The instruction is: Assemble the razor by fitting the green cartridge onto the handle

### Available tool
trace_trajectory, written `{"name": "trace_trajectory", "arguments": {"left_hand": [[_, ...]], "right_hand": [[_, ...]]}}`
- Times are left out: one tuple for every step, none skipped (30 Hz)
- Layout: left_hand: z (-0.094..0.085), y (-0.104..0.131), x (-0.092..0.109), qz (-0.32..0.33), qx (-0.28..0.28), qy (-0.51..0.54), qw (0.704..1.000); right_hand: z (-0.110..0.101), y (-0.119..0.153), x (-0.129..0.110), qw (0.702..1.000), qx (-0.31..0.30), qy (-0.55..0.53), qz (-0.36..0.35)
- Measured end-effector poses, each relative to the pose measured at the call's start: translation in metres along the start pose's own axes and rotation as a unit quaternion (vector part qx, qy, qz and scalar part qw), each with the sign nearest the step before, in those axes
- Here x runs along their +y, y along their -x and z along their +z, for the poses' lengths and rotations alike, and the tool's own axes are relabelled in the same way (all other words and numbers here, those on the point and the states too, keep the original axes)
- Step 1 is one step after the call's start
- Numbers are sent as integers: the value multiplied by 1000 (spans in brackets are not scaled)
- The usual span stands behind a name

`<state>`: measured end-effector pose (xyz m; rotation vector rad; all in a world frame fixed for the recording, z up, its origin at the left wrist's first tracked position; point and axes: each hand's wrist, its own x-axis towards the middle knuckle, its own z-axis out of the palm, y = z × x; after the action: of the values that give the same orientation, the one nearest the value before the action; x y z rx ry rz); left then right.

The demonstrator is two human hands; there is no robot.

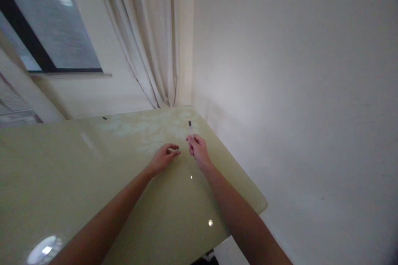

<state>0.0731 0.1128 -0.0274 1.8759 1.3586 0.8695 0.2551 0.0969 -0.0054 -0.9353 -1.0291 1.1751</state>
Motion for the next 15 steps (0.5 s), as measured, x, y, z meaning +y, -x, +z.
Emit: {"name": "trace_trajectory", "arguments": {"left_hand": [[-12, 15, -6, -1, -7, 23, 1000], [-23, 31, -13, -3, -4, 39, 999], [-34, 47, -19, -5, 6, 51, 999], [-42, 63, -24, -8, 18, 60, 998], [-49, 77, -27, -10, 32, 70, 997], [-54, 89, -29, -11, 59, 79, 995], [-56, 98, -29, -11, 88, 76, 993], [-57, 104, -28, -4, 116, 64, 991], [-55, 107, -26, 12, 138, 46, 989], [-53, 108, -23, 36, 153, 26, 987], [-49, 108, -20, 65, 158, 9, 985], [-46, 107, -17, 92, 157, -3, 983], [-43, 105, -16, 115, 153, -12, 981], [-40, 105, -15, 133, 147, -18, 980], [-39, 104, -15, 146, 140, -22, 979]], "right_hand": [[1, 1, 2, 999, -12, 34, 3], [4, 4, 4, 997, -28, 72, 9], [8, 8, 7, 992, -47, 112, 18], [13, 12, 10, 986, -70, 150, 31], [19, 18, 13, 978, -97, 180, 44], [26, 25, 16, 970, -126, 201, 55], [33, 32, 18, 963, -156, 212, 66], [39, 39, 20, 956, -183, 216, 71], [45, 45, 22, 952, -205, 216, 73], [48, 50, 23, 950, -217, 213, 73], [51, 54, 24, 950, -222, 208, 72], [52, 57, 24, 952, -220, 199, 73], [51, 58, 23, 955, -217, 190, 76], [51, 59, 23, 957, -213, 180, 79], [49, 59, 22, 958, -211, 175, 82]]}}
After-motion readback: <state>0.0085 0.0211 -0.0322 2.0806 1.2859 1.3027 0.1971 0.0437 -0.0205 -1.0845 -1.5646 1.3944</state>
